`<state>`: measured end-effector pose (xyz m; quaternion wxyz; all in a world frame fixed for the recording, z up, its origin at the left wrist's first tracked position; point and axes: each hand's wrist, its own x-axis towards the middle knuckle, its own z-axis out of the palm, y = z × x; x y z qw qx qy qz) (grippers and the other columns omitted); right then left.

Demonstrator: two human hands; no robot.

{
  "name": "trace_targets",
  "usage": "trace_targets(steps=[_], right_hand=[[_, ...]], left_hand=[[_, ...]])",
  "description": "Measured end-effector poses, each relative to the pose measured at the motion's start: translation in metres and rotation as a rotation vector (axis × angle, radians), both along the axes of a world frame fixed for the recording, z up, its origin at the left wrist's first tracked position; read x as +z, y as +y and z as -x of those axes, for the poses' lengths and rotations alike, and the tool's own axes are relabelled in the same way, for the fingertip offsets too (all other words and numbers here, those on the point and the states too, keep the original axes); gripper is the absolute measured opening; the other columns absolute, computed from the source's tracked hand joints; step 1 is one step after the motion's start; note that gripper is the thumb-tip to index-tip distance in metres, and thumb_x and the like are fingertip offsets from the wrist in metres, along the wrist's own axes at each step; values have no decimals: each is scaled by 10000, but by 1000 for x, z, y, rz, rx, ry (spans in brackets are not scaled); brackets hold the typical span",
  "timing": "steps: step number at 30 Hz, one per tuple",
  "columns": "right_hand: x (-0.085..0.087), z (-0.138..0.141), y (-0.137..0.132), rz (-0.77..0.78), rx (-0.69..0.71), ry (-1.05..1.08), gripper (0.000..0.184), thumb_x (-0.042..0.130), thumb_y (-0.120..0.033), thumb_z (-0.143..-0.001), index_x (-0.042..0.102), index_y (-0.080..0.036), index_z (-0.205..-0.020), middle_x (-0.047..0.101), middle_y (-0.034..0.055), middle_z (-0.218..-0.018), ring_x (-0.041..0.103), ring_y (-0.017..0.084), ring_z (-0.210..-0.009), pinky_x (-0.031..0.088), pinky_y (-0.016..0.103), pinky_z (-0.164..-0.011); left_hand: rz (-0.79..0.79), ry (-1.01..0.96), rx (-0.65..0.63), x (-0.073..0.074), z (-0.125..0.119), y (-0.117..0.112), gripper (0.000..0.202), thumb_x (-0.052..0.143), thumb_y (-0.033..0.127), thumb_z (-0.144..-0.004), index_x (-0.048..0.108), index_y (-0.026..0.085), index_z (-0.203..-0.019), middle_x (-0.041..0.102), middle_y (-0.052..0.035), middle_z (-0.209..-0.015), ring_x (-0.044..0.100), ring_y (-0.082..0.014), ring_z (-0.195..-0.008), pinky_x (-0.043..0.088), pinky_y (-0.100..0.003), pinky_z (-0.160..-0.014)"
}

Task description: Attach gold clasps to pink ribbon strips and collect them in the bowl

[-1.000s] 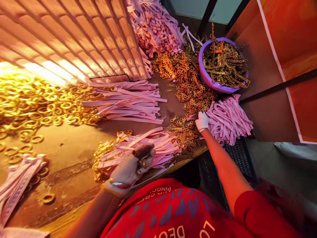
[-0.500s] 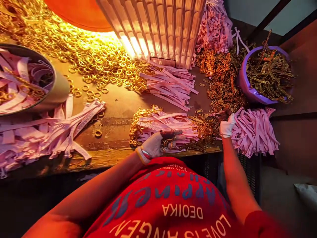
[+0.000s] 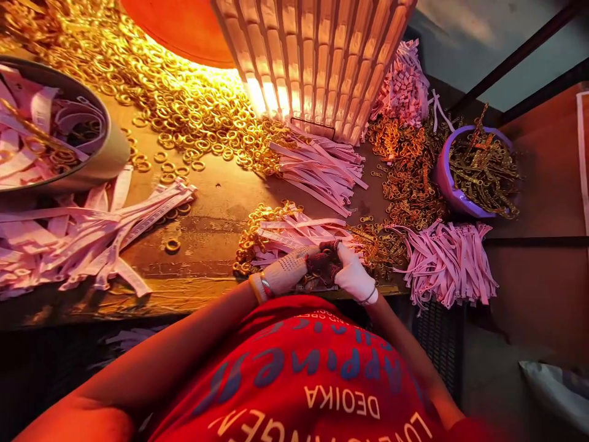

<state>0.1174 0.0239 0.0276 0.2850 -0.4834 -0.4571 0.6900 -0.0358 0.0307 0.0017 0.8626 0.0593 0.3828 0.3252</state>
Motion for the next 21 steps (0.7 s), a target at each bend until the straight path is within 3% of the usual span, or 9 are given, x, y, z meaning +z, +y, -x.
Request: trace_targets(steps=[5, 10, 15, 18, 21], right_hand=[[-1, 4, -3, -40, -60, -20, 384, 781, -294, -676, 613, -225, -1014, 683, -11, -878, 636, 167, -805, 567, 305, -791], [0, -1, -5, -51, -345, -135, 360, 783, -329, -692, 618, -213, -991, 646, -8, -836, 584, 133, -719, 525, 241, -648], [-5, -7, -7, 44, -436, -68, 460, 871, -342, -616, 614, -210, -974, 608, -34, -765, 502, 101, -580, 445, 228, -502], [-13, -1, -11, 29, -463, -56, 456, 870, -339, -627, 613, -211, -981, 644, -20, -806, 534, 112, -610, 484, 245, -541], [-19, 6, -17, -19, -498, -47, 438, 850, -351, -649, 610, -213, -988, 686, 6, -873, 611, 151, -727, 559, 299, -679]], left_hand=[[-79, -69, -74, 1, 0, -8, 307, 848, 185, -672, 756, 161, -964, 735, -60, -790, 667, -190, -700, 549, -264, -640], [52, -116, -66, 10, 11, -8, 214, 780, 295, -756, 736, 114, -863, 723, -87, -729, 646, -171, -595, 549, -266, -578], [-107, 122, -164, 13, 25, -7, 226, 821, 313, -717, 703, 123, -745, 621, -24, -555, 444, -72, -387, 295, -175, -358], [-210, 195, -161, 14, 19, -13, 240, 838, 298, -683, 689, 131, -767, 612, -2, -550, 440, -68, -393, 279, -174, -372], [-266, 256, -104, 14, 11, -20, 239, 840, 278, -678, 668, 137, -767, 632, 3, -580, 469, -71, -410, 325, -179, -401]])
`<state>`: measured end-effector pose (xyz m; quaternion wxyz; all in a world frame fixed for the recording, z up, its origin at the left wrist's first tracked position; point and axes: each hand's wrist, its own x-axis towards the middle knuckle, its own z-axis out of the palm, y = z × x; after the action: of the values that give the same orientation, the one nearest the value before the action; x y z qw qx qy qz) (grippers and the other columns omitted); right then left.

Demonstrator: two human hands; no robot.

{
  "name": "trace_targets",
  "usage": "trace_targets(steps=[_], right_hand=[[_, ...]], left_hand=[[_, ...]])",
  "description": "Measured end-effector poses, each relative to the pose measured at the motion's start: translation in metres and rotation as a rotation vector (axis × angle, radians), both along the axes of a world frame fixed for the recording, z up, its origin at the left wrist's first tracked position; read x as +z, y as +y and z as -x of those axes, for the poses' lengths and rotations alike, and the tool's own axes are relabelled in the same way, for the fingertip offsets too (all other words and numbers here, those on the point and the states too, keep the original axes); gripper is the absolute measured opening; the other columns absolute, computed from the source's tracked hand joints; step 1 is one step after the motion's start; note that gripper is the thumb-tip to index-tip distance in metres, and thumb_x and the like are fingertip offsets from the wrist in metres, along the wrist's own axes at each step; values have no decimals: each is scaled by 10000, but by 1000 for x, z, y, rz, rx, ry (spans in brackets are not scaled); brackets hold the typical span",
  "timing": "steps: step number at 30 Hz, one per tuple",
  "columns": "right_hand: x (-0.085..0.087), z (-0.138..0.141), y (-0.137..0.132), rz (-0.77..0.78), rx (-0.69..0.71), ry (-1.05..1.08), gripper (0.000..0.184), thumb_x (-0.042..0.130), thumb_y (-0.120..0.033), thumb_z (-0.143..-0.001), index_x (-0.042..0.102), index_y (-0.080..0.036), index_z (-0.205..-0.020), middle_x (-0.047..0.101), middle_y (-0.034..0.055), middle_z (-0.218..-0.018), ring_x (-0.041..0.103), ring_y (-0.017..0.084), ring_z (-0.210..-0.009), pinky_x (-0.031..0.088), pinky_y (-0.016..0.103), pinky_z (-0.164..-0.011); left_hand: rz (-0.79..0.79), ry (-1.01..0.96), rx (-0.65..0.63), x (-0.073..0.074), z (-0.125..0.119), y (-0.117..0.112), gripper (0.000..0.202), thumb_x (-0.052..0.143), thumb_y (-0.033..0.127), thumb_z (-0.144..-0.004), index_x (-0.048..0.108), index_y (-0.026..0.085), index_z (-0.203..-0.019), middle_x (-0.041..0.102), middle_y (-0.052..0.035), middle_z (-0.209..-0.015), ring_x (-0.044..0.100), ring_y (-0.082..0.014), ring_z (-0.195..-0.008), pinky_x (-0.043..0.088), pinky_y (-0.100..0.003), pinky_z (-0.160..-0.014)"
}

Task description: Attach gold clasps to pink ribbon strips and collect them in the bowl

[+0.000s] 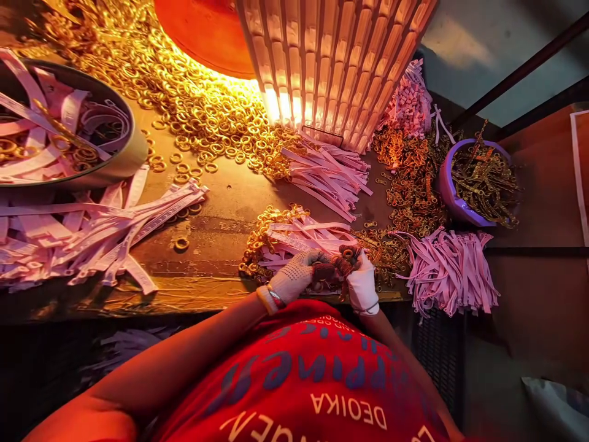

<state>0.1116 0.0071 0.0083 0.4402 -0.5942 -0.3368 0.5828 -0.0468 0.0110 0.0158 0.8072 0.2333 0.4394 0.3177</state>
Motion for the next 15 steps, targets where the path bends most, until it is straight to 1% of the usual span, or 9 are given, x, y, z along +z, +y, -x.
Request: trace_targets(steps=[2, 4, 5, 7, 9, 10, 12, 13, 15], right_hand=[[-2, 0, -4, -67, -21, -69, 389, 813, -364, -689, 617, -216, -990, 706, 24, -924, 645, 179, -803, 580, 344, -772], [-3, -5, -10, -177, -11, -241, 316, 745, -340, -754, 642, -231, -1032, 721, 47, -1013, 669, 214, -905, 573, 398, -884], [-4, -9, -14, -244, 29, -354, 302, 708, -307, -775, 658, -245, -1066, 722, 56, -1062, 672, 234, -964, 557, 423, -940], [-7, -16, -22, -372, 192, -569, 374, 651, -217, -756, 685, -268, -1125, 718, 74, -1117, 666, 274, -1048, 524, 459, -1014], [-10, -21, -30, -465, 376, -702, 490, 609, -153, -688, 703, -258, -1157, 720, 97, -1095, 666, 307, -1057, 522, 481, -1021], [-11, -23, -34, -493, 447, -735, 540, 591, -135, -661, 704, -245, -1177, 719, 106, -1085, 667, 315, -1055, 527, 485, -1016], [-10, -25, -41, -522, 516, -748, 606, 562, -121, -662, 682, -232, -1246, 716, 109, -1099, 667, 308, -1065, 533, 474, -1011], [-9, -26, -43, -524, 521, -728, 618, 551, -120, -698, 655, -237, -1295, 712, 104, -1130, 667, 293, -1079, 533, 458, -1013], [-4, -27, -44, -511, 476, -675, 589, 522, -137, -808, 588, -247, -1383, 694, 97, -1213, 657, 261, -1129, 517, 430, -1041]], left_hand=[[15, 22, 29, -1, -2, -4, 242, 833, 297, -693, 660, 137, -751, 637, -5, -583, 472, -73, -409, 329, -181, -400], [74, 38, 27, -5, -2, -7, 261, 825, 339, -713, 666, 134, -742, 616, -8, -547, 450, -73, -393, 291, -180, -377], [108, 33, 19, -7, -2, -8, 276, 824, 361, -718, 672, 132, -742, 610, -12, -537, 445, -76, -391, 280, -181, -370], [154, -23, -2, -11, -3, -11, 300, 837, 379, -708, 682, 124, -744, 636, -33, -565, 491, -92, -425, 327, -185, -390], [174, -134, -17, -14, -6, -13, 300, 858, 356, -682, 694, 118, -765, 682, -62, -639, 577, -127, -515, 427, -205, -465], [175, -187, -24, -15, -8, -14, 299, 863, 339, -672, 700, 115, -784, 697, -72, -670, 609, -143, -559, 463, -219, -506], [166, -236, -42, -15, -10, -15, 312, 863, 326, -668, 706, 109, -829, 705, -79, -696, 629, -154, -590, 485, -233, -541], [156, -217, -48, -14, -10, -16, 321, 858, 335, -673, 702, 109, -840, 698, -72, -687, 616, -146, -567, 476, -230, -529], [116, -80, -58, -12, -7, -15, 330, 840, 369, -688, 678, 118, -827, 669, -43, -643, 550, -113, -483, 420, -210, -466]])
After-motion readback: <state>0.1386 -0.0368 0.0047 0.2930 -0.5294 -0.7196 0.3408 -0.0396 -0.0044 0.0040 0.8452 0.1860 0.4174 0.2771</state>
